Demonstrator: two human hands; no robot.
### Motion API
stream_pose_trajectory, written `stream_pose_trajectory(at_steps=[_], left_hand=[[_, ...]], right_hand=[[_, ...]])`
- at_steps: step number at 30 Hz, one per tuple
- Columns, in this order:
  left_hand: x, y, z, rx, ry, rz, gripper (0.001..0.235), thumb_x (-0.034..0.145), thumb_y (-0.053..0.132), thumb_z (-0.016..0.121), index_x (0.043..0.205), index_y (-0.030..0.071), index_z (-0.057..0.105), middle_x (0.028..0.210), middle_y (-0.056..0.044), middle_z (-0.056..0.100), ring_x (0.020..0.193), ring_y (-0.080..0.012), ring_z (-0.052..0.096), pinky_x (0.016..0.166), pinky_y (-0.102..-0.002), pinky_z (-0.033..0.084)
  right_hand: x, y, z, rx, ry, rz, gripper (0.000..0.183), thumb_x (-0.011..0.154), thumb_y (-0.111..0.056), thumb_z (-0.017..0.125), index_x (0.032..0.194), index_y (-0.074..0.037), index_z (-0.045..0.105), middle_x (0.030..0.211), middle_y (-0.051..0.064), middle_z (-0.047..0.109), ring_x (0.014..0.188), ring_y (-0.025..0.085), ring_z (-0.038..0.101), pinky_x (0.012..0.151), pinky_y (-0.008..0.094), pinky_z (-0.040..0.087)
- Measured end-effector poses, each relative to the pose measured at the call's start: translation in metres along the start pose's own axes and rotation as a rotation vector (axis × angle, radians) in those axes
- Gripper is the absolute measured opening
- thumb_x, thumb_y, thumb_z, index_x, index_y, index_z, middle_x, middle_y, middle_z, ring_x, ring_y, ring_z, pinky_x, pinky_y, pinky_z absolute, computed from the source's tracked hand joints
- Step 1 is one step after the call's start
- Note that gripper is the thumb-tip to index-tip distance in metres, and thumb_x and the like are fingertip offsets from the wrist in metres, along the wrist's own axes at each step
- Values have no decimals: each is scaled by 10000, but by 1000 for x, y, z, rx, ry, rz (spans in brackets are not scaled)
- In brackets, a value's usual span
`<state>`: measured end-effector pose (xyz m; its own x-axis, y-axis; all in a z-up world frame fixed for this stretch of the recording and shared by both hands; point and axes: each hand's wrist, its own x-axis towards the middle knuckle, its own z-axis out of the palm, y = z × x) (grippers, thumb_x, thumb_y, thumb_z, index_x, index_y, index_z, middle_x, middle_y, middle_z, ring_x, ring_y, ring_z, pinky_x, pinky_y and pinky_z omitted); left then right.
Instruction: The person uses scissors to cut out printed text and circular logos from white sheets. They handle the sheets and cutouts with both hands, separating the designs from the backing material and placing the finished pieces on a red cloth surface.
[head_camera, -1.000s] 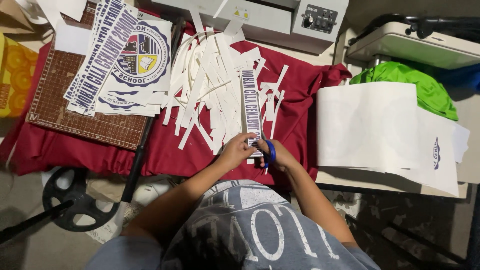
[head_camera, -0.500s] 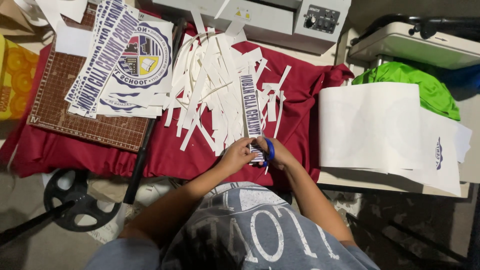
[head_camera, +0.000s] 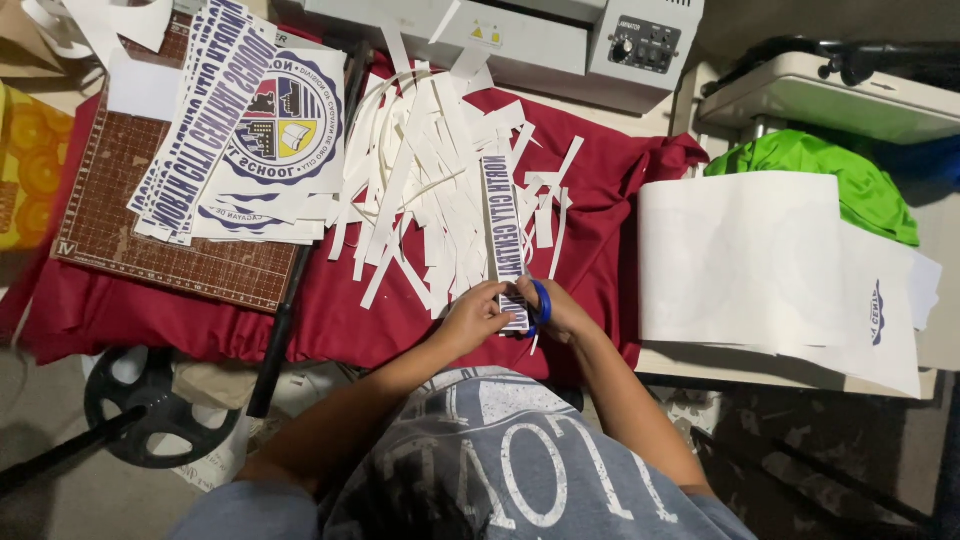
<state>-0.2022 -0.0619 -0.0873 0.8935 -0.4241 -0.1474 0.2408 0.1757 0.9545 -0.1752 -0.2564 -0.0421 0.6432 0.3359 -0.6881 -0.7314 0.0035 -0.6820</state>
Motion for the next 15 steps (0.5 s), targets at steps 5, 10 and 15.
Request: stream_pose_trajectory(at_steps=[5, 10, 15], left_hand=[[-1, 8, -1, 17, -12, -62, 487, 892, -33, 734, 1330, -120, 540, 1224, -130, 569, 846, -123, 661, 700, -243, 562], [-3, 2, -1, -34, 13, -35, 482, 890, -33, 725, 1321, -112, 525, 1236, -107, 558, 853, -107, 672, 713, -239, 567], [-9, 6, -1, -34, -27, -30, 438, 894, -41, 740, 1301, -80, 582, 1174, -100, 580, 816, -102, 626, 683, -236, 533]], right_hand=[[3, 0, 0, -2, 46, 29, 784, 870, -649, 636, 1131, 90, 680, 864, 120, 712, 664, 170, 681, 547, 310, 567], [4, 5, -2, -49, 75, 16, 747, 892, -617, 658, 1110, 96, 697, 865, 126, 711, 673, 166, 674, 562, 309, 564], [2, 1, -2, -15, 35, 11, 691, 903, -588, 639, 1087, 76, 691, 882, 114, 725, 701, 155, 690, 595, 289, 576]])
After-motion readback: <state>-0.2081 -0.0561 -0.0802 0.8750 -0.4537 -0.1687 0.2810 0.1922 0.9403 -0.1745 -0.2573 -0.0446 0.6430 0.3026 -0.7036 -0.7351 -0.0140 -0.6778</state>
